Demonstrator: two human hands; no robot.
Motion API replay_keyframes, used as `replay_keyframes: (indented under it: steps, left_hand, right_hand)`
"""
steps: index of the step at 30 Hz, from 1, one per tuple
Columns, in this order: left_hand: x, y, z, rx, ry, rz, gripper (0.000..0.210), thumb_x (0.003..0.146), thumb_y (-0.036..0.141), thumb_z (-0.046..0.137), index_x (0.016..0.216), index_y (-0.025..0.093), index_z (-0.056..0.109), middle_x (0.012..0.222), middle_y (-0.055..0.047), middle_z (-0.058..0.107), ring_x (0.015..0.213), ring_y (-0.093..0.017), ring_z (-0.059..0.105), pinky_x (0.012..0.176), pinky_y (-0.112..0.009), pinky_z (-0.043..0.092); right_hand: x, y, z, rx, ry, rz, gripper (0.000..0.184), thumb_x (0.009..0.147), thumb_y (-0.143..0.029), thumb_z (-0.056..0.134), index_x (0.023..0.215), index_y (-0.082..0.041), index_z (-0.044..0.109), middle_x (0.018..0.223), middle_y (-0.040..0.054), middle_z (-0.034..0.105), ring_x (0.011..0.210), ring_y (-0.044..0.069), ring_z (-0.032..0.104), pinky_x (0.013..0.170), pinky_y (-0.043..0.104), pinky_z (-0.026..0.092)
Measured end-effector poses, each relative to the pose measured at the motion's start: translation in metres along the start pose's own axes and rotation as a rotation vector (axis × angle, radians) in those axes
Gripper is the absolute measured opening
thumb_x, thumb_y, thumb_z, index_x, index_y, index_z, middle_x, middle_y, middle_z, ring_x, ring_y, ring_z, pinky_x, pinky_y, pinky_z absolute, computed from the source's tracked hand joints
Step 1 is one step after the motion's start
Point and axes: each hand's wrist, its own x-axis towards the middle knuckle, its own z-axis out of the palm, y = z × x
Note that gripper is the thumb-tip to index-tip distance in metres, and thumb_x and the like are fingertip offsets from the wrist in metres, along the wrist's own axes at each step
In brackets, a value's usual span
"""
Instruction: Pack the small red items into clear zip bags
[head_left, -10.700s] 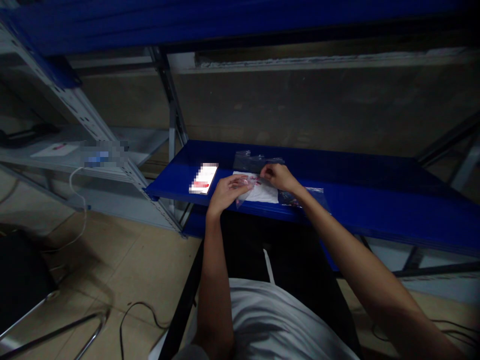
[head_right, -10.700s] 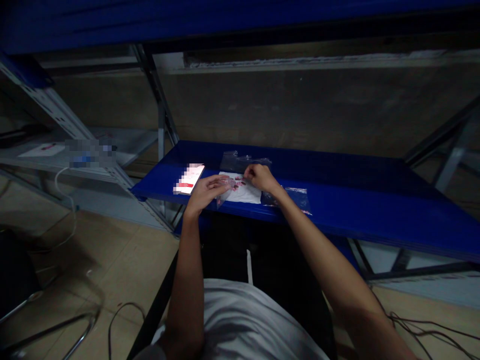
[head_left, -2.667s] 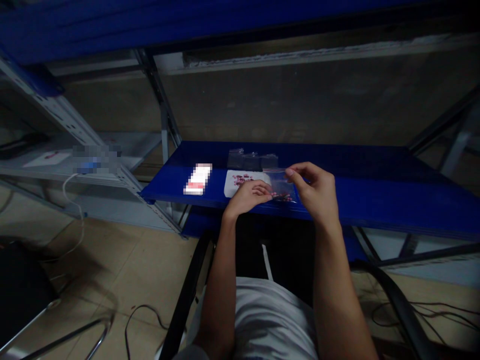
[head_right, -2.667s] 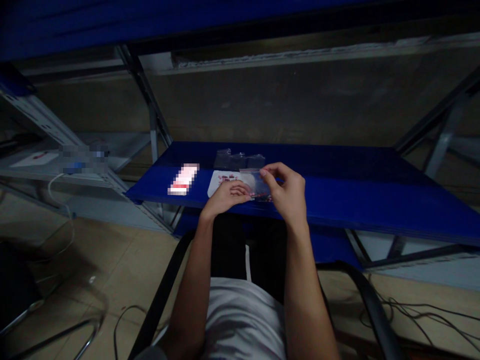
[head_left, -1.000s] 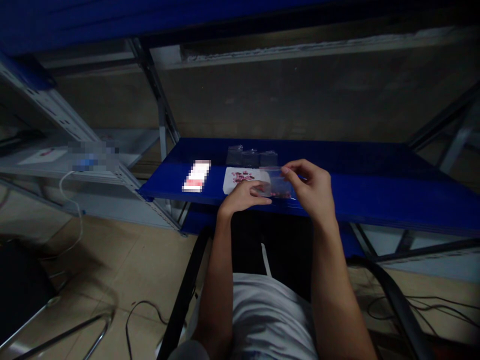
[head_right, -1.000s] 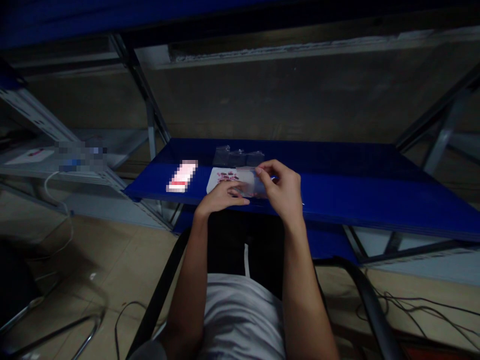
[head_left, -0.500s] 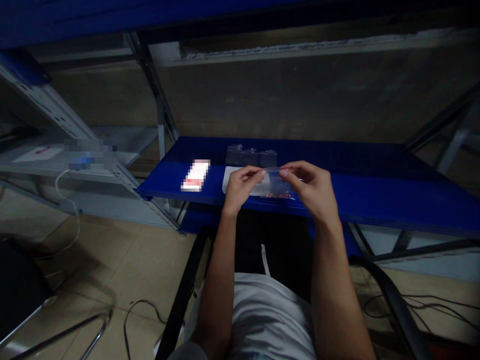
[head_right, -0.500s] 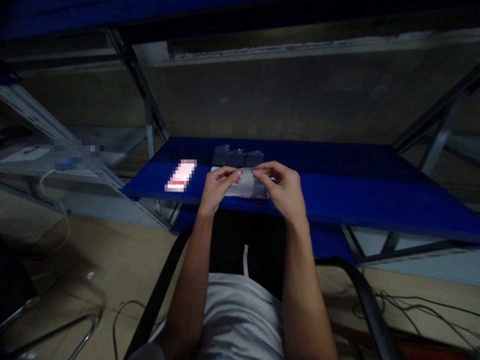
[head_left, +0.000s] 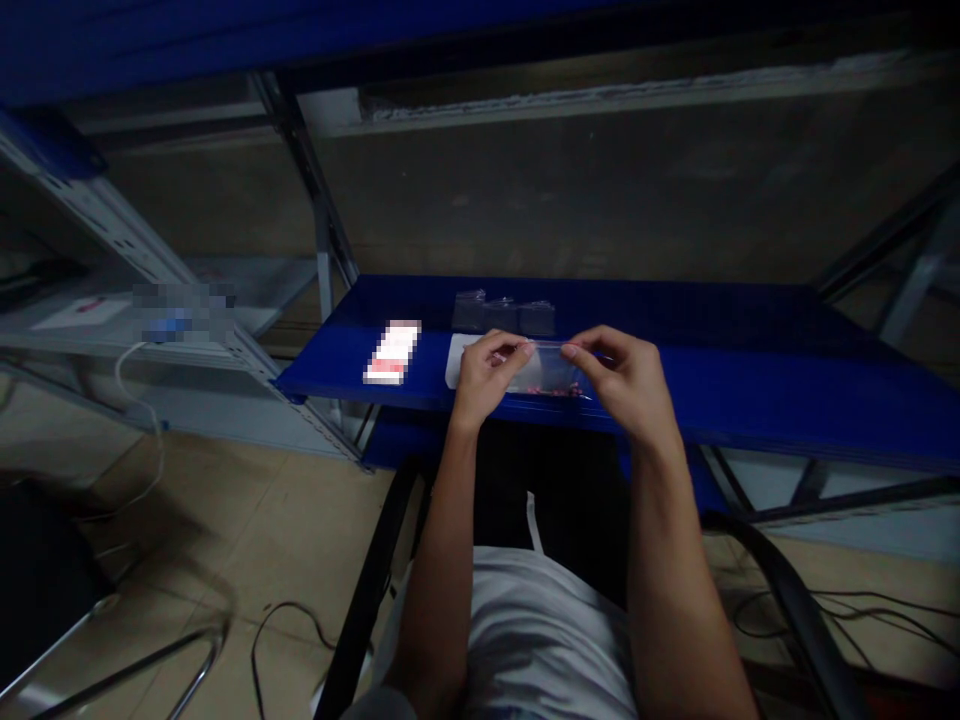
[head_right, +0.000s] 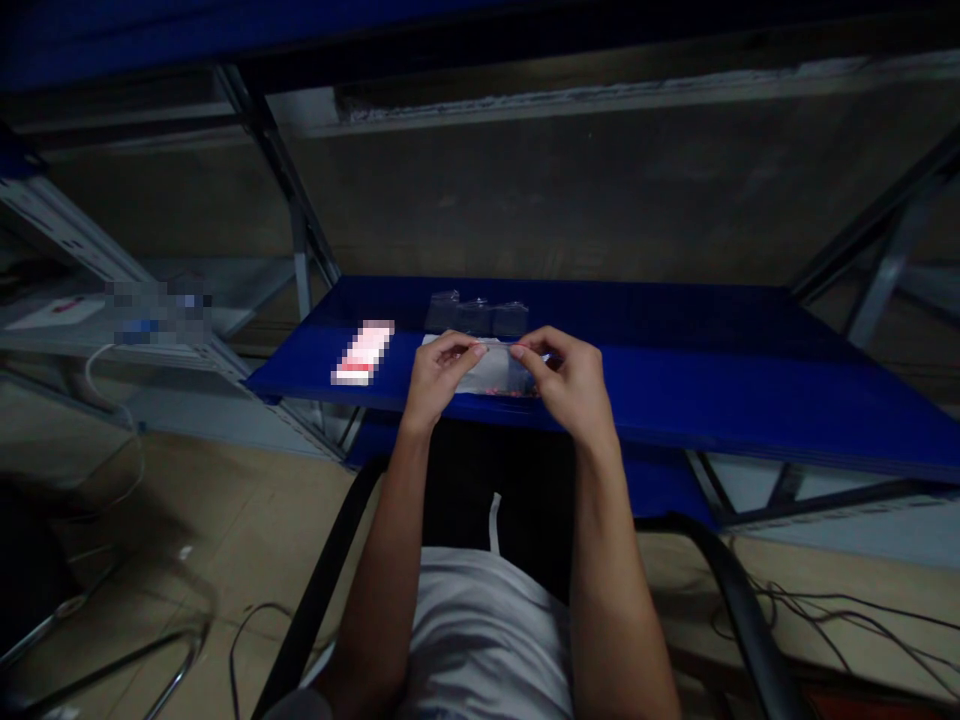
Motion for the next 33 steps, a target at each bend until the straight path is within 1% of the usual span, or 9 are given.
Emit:
replay_keyframes:
  steps: [2, 6, 8, 12, 17, 22, 27, 31, 33]
  left_hand:
    - [0.0, 0.002, 0.003, 0.013, 0.006, 0.013, 0.019, 0.089, 0.038, 0.076, 0.089, 0.018, 0.079, 0.092, -0.005, 0.072, 0.087, -0.016, 0.065, 0.079, -0.027, 0.048]
    - [0.0, 0.005, 0.005, 0.017, -0.002, 0.025, 0.02, 0.089, 0.038, 0.077, 0.087, 0.019, 0.079, 0.092, -0.005, 0.072, 0.088, -0.017, 0.066, 0.079, -0.027, 0.049]
    - [0.0, 0.005, 0.005, 0.003, -0.023, -0.004, 0.022, 0.089, 0.04, 0.077, 0.089, 0.018, 0.08, 0.094, -0.007, 0.074, 0.089, -0.018, 0.067, 0.08, -0.028, 0.05]
    - [0.0, 0.004, 0.007, -0.075, -0.099, -0.089, 0.029, 0.086, 0.043, 0.08, 0.1, 0.018, 0.08, 0.108, -0.01, 0.077, 0.098, -0.021, 0.07, 0.083, -0.03, 0.053]
    - [0.0, 0.003, 0.012, -0.079, -0.101, -0.056, 0.026, 0.088, 0.043, 0.077, 0.09, 0.017, 0.077, 0.094, -0.007, 0.078, 0.091, -0.02, 0.07, 0.084, -0.03, 0.053]
    - [-0.001, 0.006, 0.014, 0.035, -0.075, 0.001, 0.021, 0.091, 0.038, 0.075, 0.091, 0.017, 0.077, 0.095, -0.007, 0.077, 0.089, -0.018, 0.069, 0.078, -0.027, 0.05]
    - [-0.001, 0.01, 0.013, 0.075, -0.054, 0.052, 0.015, 0.091, 0.033, 0.075, 0.089, 0.018, 0.08, 0.09, -0.006, 0.076, 0.084, -0.017, 0.068, 0.073, -0.027, 0.048]
    - [-0.001, 0.011, 0.011, 0.016, -0.107, 0.021, 0.012, 0.089, 0.029, 0.077, 0.089, 0.019, 0.083, 0.093, -0.006, 0.081, 0.089, -0.019, 0.073, 0.082, -0.03, 0.052]
    - [-0.001, 0.011, 0.01, 0.006, -0.106, -0.005, 0.012, 0.088, 0.029, 0.077, 0.089, 0.019, 0.084, 0.094, -0.007, 0.081, 0.088, -0.02, 0.073, 0.083, -0.031, 0.054]
  right_hand:
    - [0.001, 0.001, 0.001, 0.073, -0.016, 0.017, 0.028, 0.085, -0.049, 0.077, 0.085, -0.021, 0.072, 0.08, 0.0033, 0.071, 0.073, 0.019, 0.064, 0.064, 0.03, 0.049]
    - [0.002, 0.0, 0.004, 0.155, -0.107, 0.061, 0.034, 0.081, -0.054, 0.08, 0.091, -0.022, 0.072, 0.082, 0.0034, 0.073, 0.074, 0.02, 0.066, 0.065, 0.03, 0.051]
    - [0.002, 0.0, 0.006, 0.146, -0.11, 0.069, 0.036, 0.082, -0.056, 0.079, 0.087, -0.021, 0.072, 0.08, 0.0039, 0.073, 0.072, 0.02, 0.065, 0.063, 0.031, 0.051]
    - [0.001, 0.001, 0.006, 0.133, -0.087, 0.055, 0.036, 0.082, -0.056, 0.08, 0.083, -0.021, 0.073, 0.078, 0.0038, 0.072, 0.07, 0.02, 0.064, 0.062, 0.03, 0.05]
    - [0.001, 0.0, 0.003, 0.104, -0.131, 0.043, 0.033, 0.081, -0.053, 0.08, 0.079, -0.021, 0.075, 0.074, 0.0023, 0.072, 0.067, 0.018, 0.062, 0.062, 0.03, 0.047]
    - [0.0, -0.004, 0.0, 0.063, -0.163, 0.034, 0.037, 0.082, -0.058, 0.079, 0.082, -0.021, 0.078, 0.078, 0.004, 0.075, 0.071, 0.02, 0.067, 0.065, 0.031, 0.051]
    - [-0.001, -0.003, -0.002, -0.005, -0.132, 0.003, 0.034, 0.087, -0.054, 0.075, 0.086, -0.021, 0.081, 0.083, 0.0053, 0.078, 0.075, 0.022, 0.069, 0.066, 0.032, 0.051]
    - [-0.003, -0.001, -0.004, -0.06, -0.082, -0.004, 0.028, 0.088, -0.048, 0.074, 0.089, -0.022, 0.083, 0.081, 0.0046, 0.078, 0.073, 0.022, 0.07, 0.064, 0.032, 0.05]
    - [-0.003, -0.001, -0.005, -0.069, -0.073, 0.005, 0.026, 0.087, -0.046, 0.076, 0.088, -0.021, 0.084, 0.08, 0.0049, 0.079, 0.072, 0.022, 0.07, 0.062, 0.031, 0.049]
